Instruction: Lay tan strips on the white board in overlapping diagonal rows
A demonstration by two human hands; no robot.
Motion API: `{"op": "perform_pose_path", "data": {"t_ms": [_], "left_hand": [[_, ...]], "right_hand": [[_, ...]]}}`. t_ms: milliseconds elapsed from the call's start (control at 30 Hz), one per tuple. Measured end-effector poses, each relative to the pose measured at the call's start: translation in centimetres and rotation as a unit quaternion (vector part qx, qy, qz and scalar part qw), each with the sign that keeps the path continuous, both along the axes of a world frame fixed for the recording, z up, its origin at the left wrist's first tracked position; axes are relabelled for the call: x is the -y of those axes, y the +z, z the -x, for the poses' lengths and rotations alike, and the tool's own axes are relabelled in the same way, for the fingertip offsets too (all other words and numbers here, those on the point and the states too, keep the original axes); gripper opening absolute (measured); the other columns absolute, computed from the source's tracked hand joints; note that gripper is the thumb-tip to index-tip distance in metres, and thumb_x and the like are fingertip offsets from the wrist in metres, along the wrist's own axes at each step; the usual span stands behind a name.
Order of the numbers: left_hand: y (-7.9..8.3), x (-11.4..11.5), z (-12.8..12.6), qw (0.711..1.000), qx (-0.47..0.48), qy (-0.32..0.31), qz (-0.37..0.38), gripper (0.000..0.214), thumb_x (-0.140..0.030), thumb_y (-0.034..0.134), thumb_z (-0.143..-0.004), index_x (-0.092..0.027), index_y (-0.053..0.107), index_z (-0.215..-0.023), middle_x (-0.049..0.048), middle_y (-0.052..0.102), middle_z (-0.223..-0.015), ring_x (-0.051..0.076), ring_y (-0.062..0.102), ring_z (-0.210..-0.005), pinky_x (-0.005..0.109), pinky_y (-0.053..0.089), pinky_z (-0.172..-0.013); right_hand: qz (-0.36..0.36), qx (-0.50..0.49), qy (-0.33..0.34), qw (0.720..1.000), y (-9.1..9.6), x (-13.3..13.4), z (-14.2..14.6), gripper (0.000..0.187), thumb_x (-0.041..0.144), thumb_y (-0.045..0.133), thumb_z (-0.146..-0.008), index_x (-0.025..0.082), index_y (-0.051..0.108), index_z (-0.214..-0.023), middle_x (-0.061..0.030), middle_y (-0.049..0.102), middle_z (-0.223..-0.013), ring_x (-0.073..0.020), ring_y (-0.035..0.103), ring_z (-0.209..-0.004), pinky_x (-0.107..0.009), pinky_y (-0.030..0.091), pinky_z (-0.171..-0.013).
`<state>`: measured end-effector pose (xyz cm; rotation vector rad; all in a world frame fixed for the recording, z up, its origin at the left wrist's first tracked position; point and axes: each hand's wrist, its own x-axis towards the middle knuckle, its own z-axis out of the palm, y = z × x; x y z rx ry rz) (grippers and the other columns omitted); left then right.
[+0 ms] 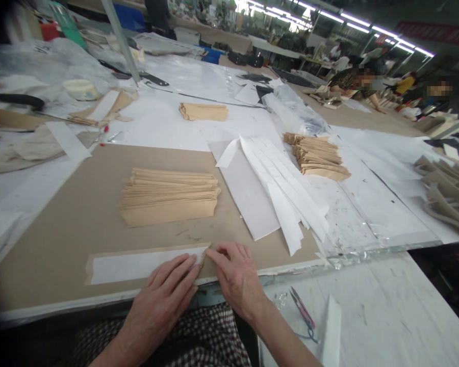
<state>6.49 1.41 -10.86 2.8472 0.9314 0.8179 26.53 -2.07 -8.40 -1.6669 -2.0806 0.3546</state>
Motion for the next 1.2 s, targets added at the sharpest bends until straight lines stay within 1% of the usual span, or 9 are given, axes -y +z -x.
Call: {"op": "perform_pose_path", "data": {"t_ms": [133,233,400,600,700,833,933,1033,1200], "left_hand": [[0.0,0.0,0.1,1.0,-0.004,-0.002,0.004,0.029,-0.021,0.053,-0.088,-0.016,0.061,-0.116,0.009,0.062,-0.124,0.028,0.051,-0.117,0.044,0.045,-0.094],[0.0,0.1,0.2,1.0,-0.002,-0.003,0.011,0.028,-0.021,0.053,-0.088,-0.017,0.062,-0.115,0.0088,0.062,-0.124,0.028,0.051,-0.117,0.045,0.046,-0.095],[0.1,0.0,0.2,1.0,-0.005,-0.005,0.02,0.027,-0.021,0.054,-0.088,-0.017,0.062,-0.114,0.0088,0.062,-0.125,0.028,0.051,-0.118,0.046,0.045,-0.095],[-0.2,0.0,0.1,1.0,0.001,-0.004,0.023,0.028,-0.02,0.054,-0.087,-0.016,0.061,-0.114,0.0092,0.062,-0.125,0.028,0.05,-0.118,0.045,0.044,-0.095],[-0.1,-0.1,0.0,1.0,0.011,-0.002,0.017,0.027,-0.02,0.053,-0.088,-0.015,0.061,-0.113,0.0094,0.063,-0.123,0.028,0.051,-0.117,0.044,0.044,-0.094],[0.6,-0.7,-0.1,1.0,0.012,-0.01,0.015,0.023,-0.018,0.05,-0.089,-0.011,0.06,-0.109,0.0109,0.065,-0.117,0.027,0.053,-0.111,0.043,0.045,-0.091],[1.0,-1.8,-0.2,1.0,0.006,-0.023,0.009,0.025,-0.015,0.044,-0.09,-0.009,0.058,-0.11,0.0107,0.067,-0.104,0.024,0.056,-0.1,0.039,0.047,-0.085],[0.9,-3.0,-0.6,0.999,-0.01,-0.031,0.003,0.028,-0.012,0.038,-0.091,-0.008,0.058,-0.11,0.0105,0.065,-0.097,0.022,0.056,-0.09,0.037,0.049,-0.08],[0.4,-4.0,-1.3,0.999,-0.042,-0.018,0.014,0.035,-0.007,0.032,-0.089,-0.011,0.06,-0.109,0.01,0.062,-0.098,0.02,0.055,-0.085,0.034,0.051,-0.076]], "right_hand": [[-0.033,-0.043,0.029,0.998,-0.2,0.3,-0.5,0.036,0.002,0.046,-0.085,0.022,0.06,-0.111,-0.0068,0.055,-0.108,-0.0203,0.048,-0.099,-0.036,0.042,-0.086],[-0.021,-0.024,0.052,0.998,-0.4,0.3,-0.4,0.036,0.005,0.047,-0.085,0.024,0.06,-0.113,-0.0064,0.055,-0.11,-0.0207,0.048,-0.099,-0.037,0.041,-0.086],[0.002,0.004,0.06,0.998,-0.2,-0.1,-0.2,0.037,0.008,0.048,-0.087,0.026,0.059,-0.118,-0.006,0.056,-0.111,-0.0205,0.048,-0.098,-0.036,0.041,-0.085],[-0.005,0.054,0.091,0.994,-0.1,-0.6,-0.2,0.042,0.01,0.054,-0.085,0.029,0.056,-0.123,-0.0052,0.058,-0.111,-0.0214,0.048,-0.098,-0.037,0.039,-0.084],[-0.012,0.039,0.104,0.994,-0.2,-0.5,-0.5,0.038,0.008,0.053,-0.084,0.028,0.06,-0.115,-0.0049,0.058,-0.109,-0.0212,0.049,-0.097,-0.038,0.04,-0.083],[-0.024,-0.068,0.068,0.995,-0.5,-0.4,-0.6,0.028,0.005,0.047,-0.085,0.023,0.064,-0.098,-0.0053,0.058,-0.107,-0.0187,0.052,-0.099,-0.036,0.044,-0.085],[-0.043,-0.133,0.011,0.99,-1.1,-0.4,-0.2,0.031,0.004,0.043,-0.086,0.022,0.061,-0.106,-0.0068,0.058,-0.107,-0.0182,0.053,-0.101,-0.035,0.046,-0.088],[-0.057,-0.148,-0.044,0.986,-1.6,-0.5,0.4,0.036,0.005,0.041,-0.088,0.021,0.059,-0.115,-0.0091,0.057,-0.11,-0.0195,0.052,-0.104,-0.036,0.048,-0.09],[-0.052,-0.137,-0.073,0.987,-1.8,-0.8,0.8,0.037,0.007,0.042,-0.088,0.022,0.059,-0.118,-0.0098,0.055,-0.112,-0.0204,0.052,-0.104,-0.037,0.049,-0.09]]}}
